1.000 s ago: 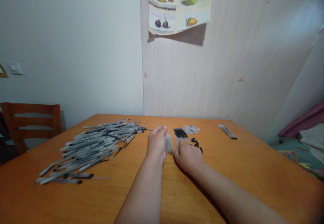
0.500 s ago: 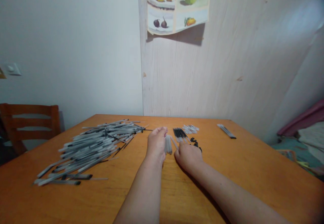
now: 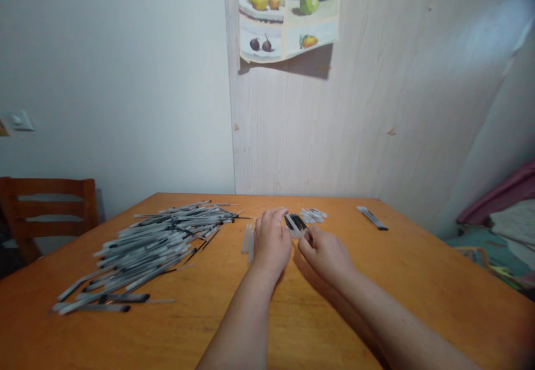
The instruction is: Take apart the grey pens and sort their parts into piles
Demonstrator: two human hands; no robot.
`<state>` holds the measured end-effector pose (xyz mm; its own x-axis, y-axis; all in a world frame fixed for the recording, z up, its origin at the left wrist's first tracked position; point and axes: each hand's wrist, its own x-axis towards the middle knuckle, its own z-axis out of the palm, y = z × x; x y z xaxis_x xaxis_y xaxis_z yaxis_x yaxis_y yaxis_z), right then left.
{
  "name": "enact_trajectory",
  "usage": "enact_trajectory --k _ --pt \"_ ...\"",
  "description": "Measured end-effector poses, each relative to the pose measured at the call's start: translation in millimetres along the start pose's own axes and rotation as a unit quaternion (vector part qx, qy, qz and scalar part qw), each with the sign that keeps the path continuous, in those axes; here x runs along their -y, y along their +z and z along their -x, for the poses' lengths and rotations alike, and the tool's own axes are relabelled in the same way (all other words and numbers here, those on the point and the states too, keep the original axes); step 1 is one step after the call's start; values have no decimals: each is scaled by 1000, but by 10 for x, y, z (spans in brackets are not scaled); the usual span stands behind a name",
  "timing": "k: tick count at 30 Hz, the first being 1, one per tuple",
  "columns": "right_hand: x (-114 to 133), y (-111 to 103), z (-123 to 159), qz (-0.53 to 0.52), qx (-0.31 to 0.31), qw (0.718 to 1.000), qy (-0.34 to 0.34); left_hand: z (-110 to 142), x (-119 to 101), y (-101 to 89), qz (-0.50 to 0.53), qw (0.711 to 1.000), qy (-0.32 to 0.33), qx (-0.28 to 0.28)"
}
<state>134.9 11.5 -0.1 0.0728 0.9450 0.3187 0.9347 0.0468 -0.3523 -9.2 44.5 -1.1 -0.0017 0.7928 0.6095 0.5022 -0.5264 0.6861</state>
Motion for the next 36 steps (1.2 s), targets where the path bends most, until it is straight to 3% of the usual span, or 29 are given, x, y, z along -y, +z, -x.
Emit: enact_trajectory --k 4,8,14,19,25,31,36 --pt "-97 -11 -45 -100 -9 995 -31 69 -55 -12 -133 988 60 44" --pt "-159 -6 -109 -216 -25 975 -36 83 -74 -14 -171 981 74 46" --pt "-165 -79 -133 -381 3 925 -2 66 -116 -32 -144 983 80 78" --pt "-237 -121 -160 -459 -14 887 39 59 -130 -20 -39 995 27 88" --pt "-375 2 -248 -421 -54 904 44 22 -42 -3 101 993 -61 26" --pt "-574 168 -412 -250 -80 963 66 -62 92 25 182 970 -155 -42" --pt "-582 187 -567 -93 -6 993 76 -96 59 29 236 940 -231 -80"
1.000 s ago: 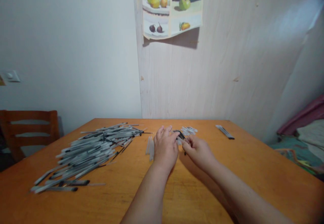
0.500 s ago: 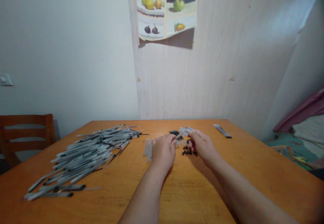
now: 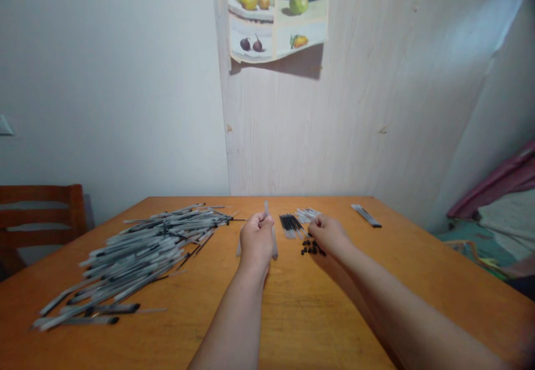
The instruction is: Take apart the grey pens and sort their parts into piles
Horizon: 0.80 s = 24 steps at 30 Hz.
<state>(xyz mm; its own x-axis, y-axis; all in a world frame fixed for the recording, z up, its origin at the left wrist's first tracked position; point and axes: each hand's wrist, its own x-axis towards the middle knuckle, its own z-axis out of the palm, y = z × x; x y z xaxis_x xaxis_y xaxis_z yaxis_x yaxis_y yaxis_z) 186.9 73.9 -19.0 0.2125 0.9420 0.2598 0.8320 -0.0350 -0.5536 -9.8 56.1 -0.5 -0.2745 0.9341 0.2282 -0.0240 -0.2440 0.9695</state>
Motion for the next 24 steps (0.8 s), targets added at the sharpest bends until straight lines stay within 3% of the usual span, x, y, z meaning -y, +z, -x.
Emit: enact_trajectory --k 10,24 --pt "269 223 -210 105 99 989 24 15 -45 1 33 999 -22 1" --pt "434 443 -335 141 126 981 49 7 -29 20 53 998 -28 0"
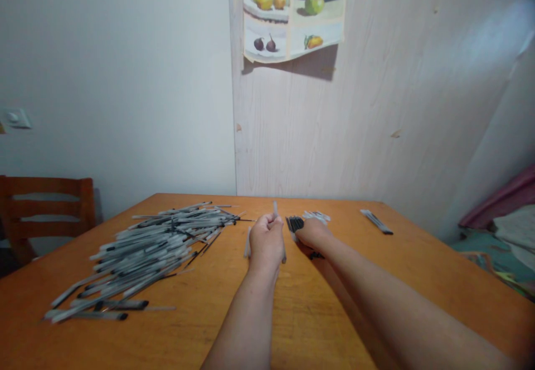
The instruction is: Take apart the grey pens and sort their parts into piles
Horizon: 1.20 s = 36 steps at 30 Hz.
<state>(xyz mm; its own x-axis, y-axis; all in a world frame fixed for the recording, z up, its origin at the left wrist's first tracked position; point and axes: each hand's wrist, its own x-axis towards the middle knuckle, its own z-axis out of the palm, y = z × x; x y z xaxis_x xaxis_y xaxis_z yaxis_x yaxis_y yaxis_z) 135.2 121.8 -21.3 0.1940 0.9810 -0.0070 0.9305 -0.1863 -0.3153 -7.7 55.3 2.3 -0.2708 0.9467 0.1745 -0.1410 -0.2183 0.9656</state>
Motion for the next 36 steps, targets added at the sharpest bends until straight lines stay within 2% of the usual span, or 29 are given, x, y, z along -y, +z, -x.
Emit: enact_trajectory --k 13,21,25,27,29,33,34,36 --pt "-19 12 -49 6 -3 1000 4 -4 10 15 6 1000 1 0" --pt "-141 -212 76 -23 -67 997 -13 23 -6 25 -5 1000 -8 17" --pt "-303 -305 224 -117 -124 984 -52 47 -10 26 -5 999 -15 28" --pt "-377 -353 324 -189 -133 971 -59 60 -15 25 -1 999 -22 34" --pt "-428 -417 444 -294 -117 947 -57 75 -26 26 2 999 -33 42" --pt "-487 -581 687 -531 -60 842 -74 123 -55 32 -10 996 -57 72" --pt "-504 -624 734 -558 -55 823 -91 138 -59 36 -15 995 -60 83" --pt "-546 -706 798 -581 -64 803 -118 168 -60 45 -20 992 -63 110"
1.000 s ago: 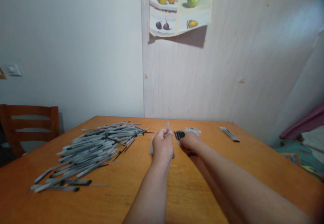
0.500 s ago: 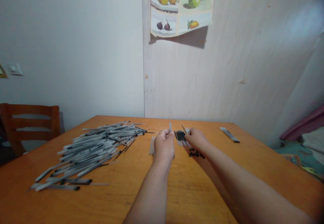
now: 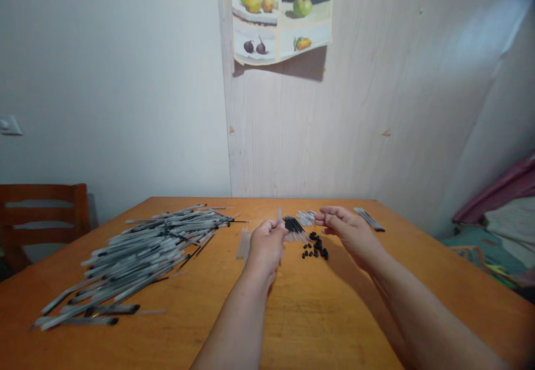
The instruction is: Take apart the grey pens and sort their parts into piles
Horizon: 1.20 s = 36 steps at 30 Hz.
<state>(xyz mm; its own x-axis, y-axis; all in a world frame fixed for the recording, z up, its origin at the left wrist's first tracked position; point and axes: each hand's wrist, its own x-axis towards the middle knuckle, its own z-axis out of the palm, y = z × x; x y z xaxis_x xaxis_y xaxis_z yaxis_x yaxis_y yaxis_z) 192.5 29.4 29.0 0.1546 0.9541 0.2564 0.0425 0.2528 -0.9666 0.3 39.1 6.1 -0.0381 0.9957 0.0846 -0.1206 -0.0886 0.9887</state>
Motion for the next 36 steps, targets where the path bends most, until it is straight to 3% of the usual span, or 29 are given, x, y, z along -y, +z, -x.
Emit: enact_trajectory --k 7,15,27,36 --pt "159 -181 10 12 -87 990 -111 67 47 59 29 992 -38 118" --pt "195 -257 -61 -138 -132 976 -105 196 14 133 19 974 -85 209" --pt "170 -243 -57 -112 -158 974 -120 206 135 135 -11 958 -108 267" --pt "128 -233 -65 -89 -156 976 -123 183 172 125 -12 958 -107 267"
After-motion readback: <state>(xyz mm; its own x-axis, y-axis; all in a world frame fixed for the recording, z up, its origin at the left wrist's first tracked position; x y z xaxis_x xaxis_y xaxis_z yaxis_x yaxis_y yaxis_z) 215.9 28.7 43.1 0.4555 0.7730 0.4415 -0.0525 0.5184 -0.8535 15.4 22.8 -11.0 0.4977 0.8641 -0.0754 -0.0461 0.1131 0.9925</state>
